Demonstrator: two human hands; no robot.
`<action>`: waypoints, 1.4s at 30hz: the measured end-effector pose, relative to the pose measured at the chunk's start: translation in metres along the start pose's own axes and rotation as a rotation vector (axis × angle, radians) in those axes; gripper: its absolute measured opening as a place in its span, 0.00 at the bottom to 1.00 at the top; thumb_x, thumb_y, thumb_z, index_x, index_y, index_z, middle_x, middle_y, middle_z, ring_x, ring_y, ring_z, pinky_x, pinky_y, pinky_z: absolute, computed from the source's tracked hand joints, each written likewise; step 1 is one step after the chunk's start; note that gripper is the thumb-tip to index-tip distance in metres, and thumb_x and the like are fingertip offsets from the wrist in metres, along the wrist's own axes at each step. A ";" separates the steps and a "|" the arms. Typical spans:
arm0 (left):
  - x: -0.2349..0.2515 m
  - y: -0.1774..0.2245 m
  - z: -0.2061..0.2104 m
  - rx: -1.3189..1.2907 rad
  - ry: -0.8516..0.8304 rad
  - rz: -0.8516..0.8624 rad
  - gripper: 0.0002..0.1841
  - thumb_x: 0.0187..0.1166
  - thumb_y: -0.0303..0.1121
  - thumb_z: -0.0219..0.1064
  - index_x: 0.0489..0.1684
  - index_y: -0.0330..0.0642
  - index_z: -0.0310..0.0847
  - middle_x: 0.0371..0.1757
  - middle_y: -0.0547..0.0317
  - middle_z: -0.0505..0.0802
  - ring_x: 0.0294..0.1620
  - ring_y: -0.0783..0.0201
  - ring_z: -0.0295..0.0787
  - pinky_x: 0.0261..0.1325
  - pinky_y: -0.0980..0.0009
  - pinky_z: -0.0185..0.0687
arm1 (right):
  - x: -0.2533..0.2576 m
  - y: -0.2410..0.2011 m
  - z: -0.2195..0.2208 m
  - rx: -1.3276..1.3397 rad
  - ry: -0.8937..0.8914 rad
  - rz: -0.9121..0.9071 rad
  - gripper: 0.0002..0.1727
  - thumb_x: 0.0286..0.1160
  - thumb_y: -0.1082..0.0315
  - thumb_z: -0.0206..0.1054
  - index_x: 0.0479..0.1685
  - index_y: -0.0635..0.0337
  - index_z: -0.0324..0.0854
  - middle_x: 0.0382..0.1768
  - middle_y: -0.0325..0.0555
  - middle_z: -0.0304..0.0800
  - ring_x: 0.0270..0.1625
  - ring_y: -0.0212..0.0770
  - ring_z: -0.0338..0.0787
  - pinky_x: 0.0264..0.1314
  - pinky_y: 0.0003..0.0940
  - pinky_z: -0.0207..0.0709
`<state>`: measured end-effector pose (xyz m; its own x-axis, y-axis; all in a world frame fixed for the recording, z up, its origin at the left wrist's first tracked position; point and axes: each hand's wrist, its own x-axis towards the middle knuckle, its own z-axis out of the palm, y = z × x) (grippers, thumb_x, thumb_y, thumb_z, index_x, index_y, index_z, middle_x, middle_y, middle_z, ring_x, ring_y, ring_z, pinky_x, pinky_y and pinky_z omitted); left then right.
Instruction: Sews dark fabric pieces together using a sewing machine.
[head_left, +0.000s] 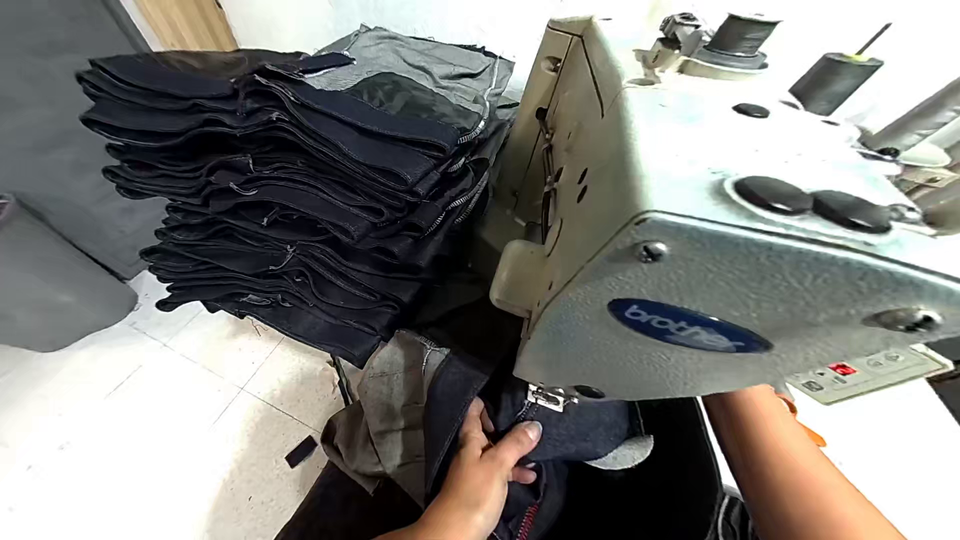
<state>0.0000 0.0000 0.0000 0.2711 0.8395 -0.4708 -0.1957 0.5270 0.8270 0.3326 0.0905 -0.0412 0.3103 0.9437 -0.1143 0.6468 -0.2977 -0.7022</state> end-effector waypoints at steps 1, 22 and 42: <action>-0.003 -0.003 -0.006 0.075 -0.007 0.064 0.21 0.79 0.30 0.70 0.60 0.28 0.64 0.47 0.49 0.80 0.38 0.62 0.91 0.40 0.65 0.94 | -0.016 0.017 0.001 0.089 0.028 -0.250 0.11 0.64 0.73 0.71 0.46 0.64 0.83 0.36 0.36 0.90 0.40 0.25 0.89 0.44 0.29 0.84; 0.027 0.093 -0.026 1.572 -0.372 0.439 0.18 0.91 0.24 0.48 0.63 0.31 0.85 0.59 0.35 0.92 0.65 0.41 0.89 0.71 0.50 0.76 | -0.152 -0.072 0.063 0.745 0.571 -0.023 0.16 0.63 0.87 0.62 0.44 0.56 0.74 0.31 0.18 0.89 0.37 0.12 0.89 0.45 0.12 0.85; 0.032 0.096 -0.029 1.407 -0.399 0.346 0.20 0.92 0.25 0.45 0.65 0.28 0.83 0.63 0.32 0.90 0.68 0.40 0.86 0.74 0.47 0.74 | -0.138 -0.067 0.063 0.714 0.575 -0.056 0.19 0.53 0.88 0.62 0.34 0.52 0.74 0.24 0.16 0.87 0.31 0.09 0.86 0.39 0.11 0.83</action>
<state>-0.0374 0.0817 0.0554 0.6790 0.6805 -0.2755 0.6757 -0.4325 0.5970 0.2027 -0.0107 -0.0223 0.7140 0.6802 0.1659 0.1470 0.0861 -0.9854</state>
